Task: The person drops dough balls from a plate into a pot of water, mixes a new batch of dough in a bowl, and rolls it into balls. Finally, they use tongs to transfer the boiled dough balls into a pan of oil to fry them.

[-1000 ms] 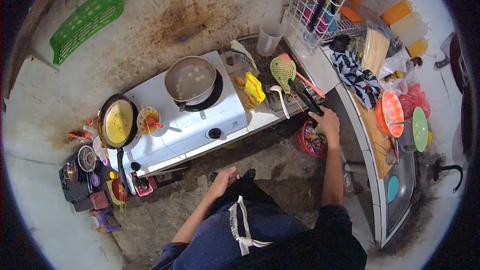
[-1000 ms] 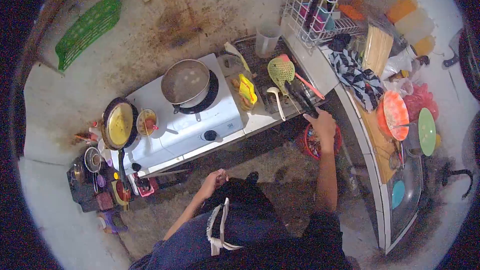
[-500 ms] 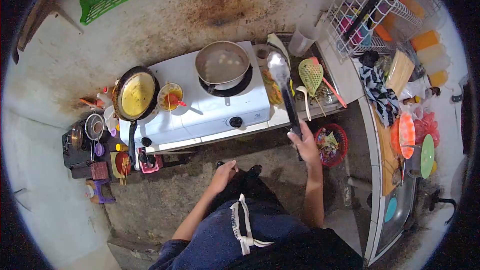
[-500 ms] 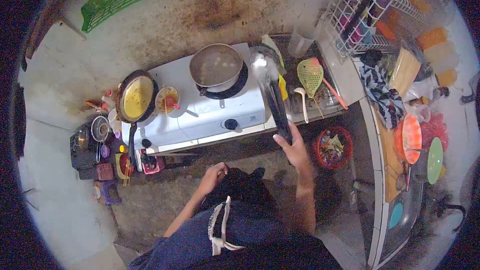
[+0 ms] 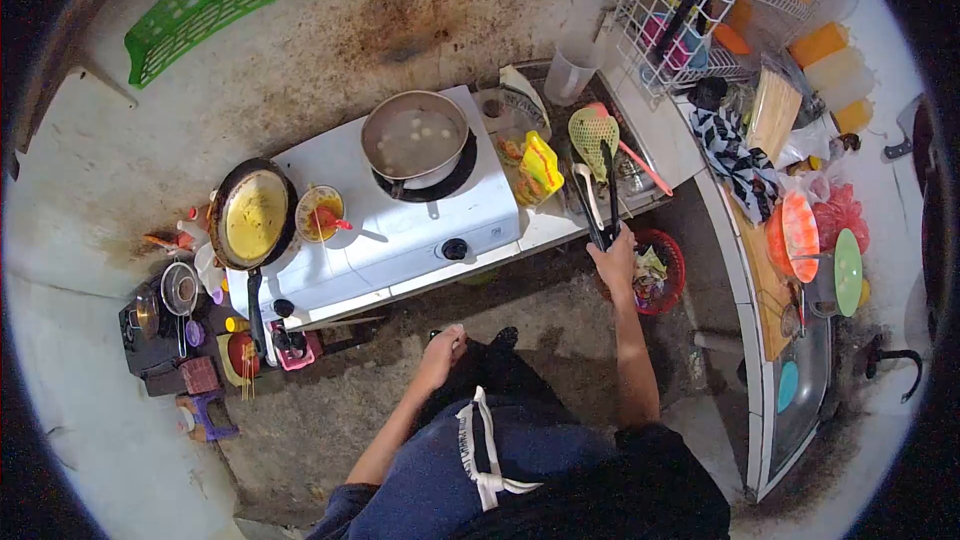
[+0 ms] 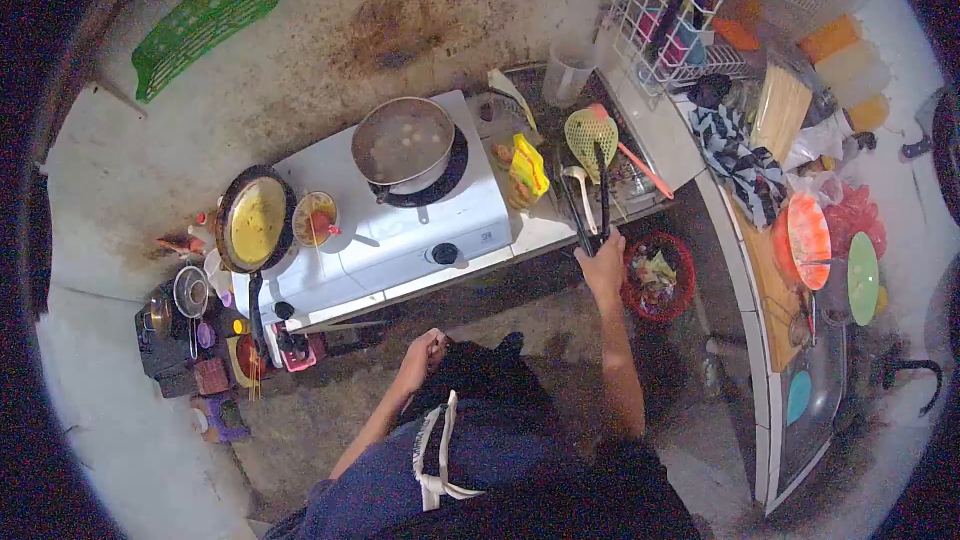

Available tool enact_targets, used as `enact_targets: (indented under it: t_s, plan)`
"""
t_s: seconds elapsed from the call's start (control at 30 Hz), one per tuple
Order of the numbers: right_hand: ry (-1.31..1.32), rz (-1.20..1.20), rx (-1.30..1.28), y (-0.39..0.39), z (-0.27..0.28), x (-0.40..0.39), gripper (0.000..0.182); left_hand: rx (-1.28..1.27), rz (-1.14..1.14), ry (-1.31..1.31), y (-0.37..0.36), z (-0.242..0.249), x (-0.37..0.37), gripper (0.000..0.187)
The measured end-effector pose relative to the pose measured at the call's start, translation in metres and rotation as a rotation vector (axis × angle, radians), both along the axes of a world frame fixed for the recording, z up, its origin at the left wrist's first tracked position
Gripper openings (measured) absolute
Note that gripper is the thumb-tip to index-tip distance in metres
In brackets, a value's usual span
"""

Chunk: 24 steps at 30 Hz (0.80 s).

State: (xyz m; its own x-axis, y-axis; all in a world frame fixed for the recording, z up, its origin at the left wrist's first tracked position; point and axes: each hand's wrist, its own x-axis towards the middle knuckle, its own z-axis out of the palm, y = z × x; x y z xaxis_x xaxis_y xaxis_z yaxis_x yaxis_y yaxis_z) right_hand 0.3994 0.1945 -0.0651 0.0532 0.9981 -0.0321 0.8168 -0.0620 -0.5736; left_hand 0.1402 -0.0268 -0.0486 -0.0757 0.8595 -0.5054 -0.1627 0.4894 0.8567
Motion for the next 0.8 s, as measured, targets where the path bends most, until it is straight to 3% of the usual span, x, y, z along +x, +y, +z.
enact_targets:
  t_s: [0.23,0.37,0.47,0.67,0.7,0.77,0.8]
  plan:
    - [-0.125,0.041,-0.038,0.060,-0.049,-0.012,0.082,-0.009,-0.062,0.082,0.011,-0.006,0.005,0.038]
    - [-0.181,0.042,-0.158,0.069,-0.037,-0.024,0.077,0.039,-0.071,0.235,0.003,-0.019,0.005,0.040]
    - [-0.284,0.044,-0.216,0.078,-0.045,-0.024,0.081,0.006,-0.005,0.189,-0.001,0.005,0.004,0.036]
    - [-0.375,0.163,-0.178,0.090,-0.053,-0.017,0.084,0.040,-0.034,0.175,-0.020,0.000,-0.022,0.027]
    - [-0.385,0.183,-0.240,0.092,-0.051,-0.017,0.083,0.042,-0.018,0.172,-0.022,-0.003,-0.029,0.027]
    - [-0.377,0.201,-0.244,0.093,-0.048,-0.017,0.087,0.250,0.236,0.206,-0.026,-0.015,-0.048,0.018]
    - [-0.363,0.204,-0.253,0.092,-0.046,-0.018,0.091,0.236,0.341,0.191,-0.028,-0.024,-0.063,0.014]
